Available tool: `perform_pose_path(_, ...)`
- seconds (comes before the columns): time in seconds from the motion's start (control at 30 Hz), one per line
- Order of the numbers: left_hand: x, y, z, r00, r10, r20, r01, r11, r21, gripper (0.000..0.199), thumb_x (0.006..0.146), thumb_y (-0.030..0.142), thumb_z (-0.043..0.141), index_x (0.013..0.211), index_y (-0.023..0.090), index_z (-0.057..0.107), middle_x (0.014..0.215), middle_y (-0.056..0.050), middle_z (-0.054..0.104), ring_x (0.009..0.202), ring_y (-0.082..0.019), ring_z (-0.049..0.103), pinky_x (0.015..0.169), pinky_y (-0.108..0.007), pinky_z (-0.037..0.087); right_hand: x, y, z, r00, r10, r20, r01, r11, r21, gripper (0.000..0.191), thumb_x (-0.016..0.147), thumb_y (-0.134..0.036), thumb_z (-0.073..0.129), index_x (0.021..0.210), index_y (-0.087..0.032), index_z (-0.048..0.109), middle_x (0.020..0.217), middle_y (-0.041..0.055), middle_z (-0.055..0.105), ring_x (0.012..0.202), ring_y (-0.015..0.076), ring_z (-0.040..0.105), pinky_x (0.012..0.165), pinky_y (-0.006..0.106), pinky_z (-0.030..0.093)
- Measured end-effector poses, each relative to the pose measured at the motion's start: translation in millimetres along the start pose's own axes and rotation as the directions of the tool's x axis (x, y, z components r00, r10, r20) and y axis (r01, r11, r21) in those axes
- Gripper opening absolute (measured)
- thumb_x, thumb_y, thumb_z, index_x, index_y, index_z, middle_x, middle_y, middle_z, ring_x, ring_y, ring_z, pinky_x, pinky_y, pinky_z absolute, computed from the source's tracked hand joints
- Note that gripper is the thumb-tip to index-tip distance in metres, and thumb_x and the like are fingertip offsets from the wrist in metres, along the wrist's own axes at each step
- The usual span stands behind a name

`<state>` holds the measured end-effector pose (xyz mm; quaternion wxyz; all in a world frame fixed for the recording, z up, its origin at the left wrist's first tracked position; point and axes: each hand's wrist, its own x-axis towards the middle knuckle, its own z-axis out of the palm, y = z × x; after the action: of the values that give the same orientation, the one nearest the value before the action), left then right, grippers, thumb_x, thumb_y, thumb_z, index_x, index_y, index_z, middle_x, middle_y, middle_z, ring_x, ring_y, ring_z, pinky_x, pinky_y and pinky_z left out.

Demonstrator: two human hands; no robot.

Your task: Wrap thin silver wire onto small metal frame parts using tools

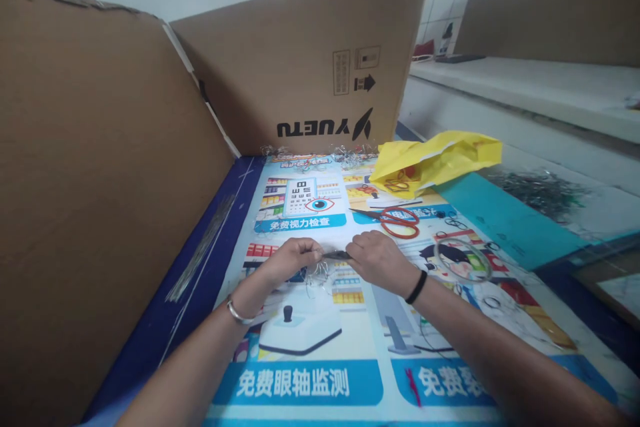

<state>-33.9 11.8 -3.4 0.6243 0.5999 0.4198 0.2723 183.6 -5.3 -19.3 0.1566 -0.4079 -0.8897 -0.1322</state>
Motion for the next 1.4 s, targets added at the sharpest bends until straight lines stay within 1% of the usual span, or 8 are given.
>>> perform_pose_path(0.17,4,2,-1.6,0.998,0.032,-0.058,-0.031,0.999,0.016,0.026,0.064,0.038,0.069,0.068,0.013,0.062,0.056,0.001,0.055,0.051,-0.009,0.046,0.053,-0.022,0.034,2,6,-7,0.997,0.077,0.029,-0.078,0.997,0.007,0.020,0.084,-0.033,0.053,0.079,-0.015,0.061,0.077,0.0059,0.061,0.076,0.0175,0.053,0.068,0.028,0.030)
perform_pose_path(0.33,4,5,-13.8,0.970,0.079,-0.228,-0.060,0.994,0.087,0.025,0.060,0.036,0.072,0.063,0.013,0.063,0.054,0.002,0.053,0.048,-0.008,0.040,0.050,-0.022,0.028,6,23,-14,0.949,0.316,0.017,-0.305,0.897,0.320,0.027,0.087,-0.039,0.046,0.087,-0.016,0.060,0.079,0.0047,0.062,0.074,0.0159,0.055,0.063,0.025,0.033)
perform_pose_path(0.43,-1,2,-18.9,0.942,0.097,-0.321,-0.070,0.993,0.095,0.024,0.059,0.035,0.072,0.061,0.013,0.062,0.054,0.002,0.052,0.050,-0.008,0.040,0.052,-0.022,0.028,8,32,-8,0.883,0.450,0.133,-0.435,0.680,0.590,0.026,0.083,-0.042,0.049,0.083,-0.018,0.058,0.065,-0.0002,0.057,0.059,0.0135,0.050,0.053,0.023,0.030)
perform_pose_path(0.53,-9,-2,-17.2,0.901,0.124,-0.415,-0.095,0.991,0.090,0.024,0.060,0.035,0.071,0.064,0.014,0.060,0.059,0.002,0.053,0.053,-0.008,0.042,0.054,-0.022,0.030,8,39,2,0.820,0.519,0.241,-0.453,0.332,0.828,0.028,0.078,-0.044,0.055,0.069,-0.018,0.052,0.061,-0.0008,0.053,0.058,0.0119,0.049,0.052,0.022,0.033)
perform_pose_path(0.8,-22,-6,-13.3,0.807,0.204,-0.555,-0.199,0.978,0.071,0.022,0.068,0.034,0.067,0.069,0.013,0.061,0.056,0.002,0.051,0.052,-0.008,0.040,0.053,-0.022,0.029,8,34,10,0.807,0.459,0.371,-0.428,0.021,0.904,0.034,0.083,-0.050,0.046,0.080,-0.016,0.051,0.072,0.0033,0.057,0.059,0.0110,0.056,0.047,0.019,0.043)
perform_pose_path(1.1,-38,-18,-40.3,0.726,0.239,-0.645,-0.305,0.952,0.010,0.022,0.066,0.034,0.067,0.071,0.014,0.060,0.058,0.002,0.053,0.052,-0.008,0.044,0.053,-0.021,0.033,8,32,7,0.735,0.420,0.532,-0.560,-0.066,0.826,0.035,0.079,-0.047,0.055,0.068,-0.015,0.052,0.057,0.0025,0.057,0.047,0.0108,0.056,0.044,0.022,0.048)
perform_pose_path(1.27,-33,-21,-48.0,0.689,0.273,-0.671,-0.354,0.935,0.017,0.022,0.068,0.036,0.064,0.072,0.015,0.059,0.058,0.003,0.051,0.052,-0.008,0.043,0.052,-0.021,0.034,8,26,9,0.681,0.509,0.527,-0.609,-0.008,0.793,0.036,0.078,-0.045,0.057,0.060,-0.015,0.052,0.053,0.0027,0.058,0.043,0.0104,0.055,0.040,0.020,0.045)
perform_pose_path(1.4,-18,-22,-39.2,0.707,0.311,-0.635,-0.382,0.924,0.028,0.019,0.068,0.034,0.062,0.068,0.015,0.058,0.055,0.004,0.047,0.052,-0.008,0.040,0.051,-0.021,0.031,10,18,12,0.653,0.596,0.466,-0.635,0.096,0.767,0.038,0.079,-0.044,0.054,0.055,-0.015,0.052,0.045,-0.0007,0.053,0.038,0.0078,0.050,0.036,0.017,0.037)
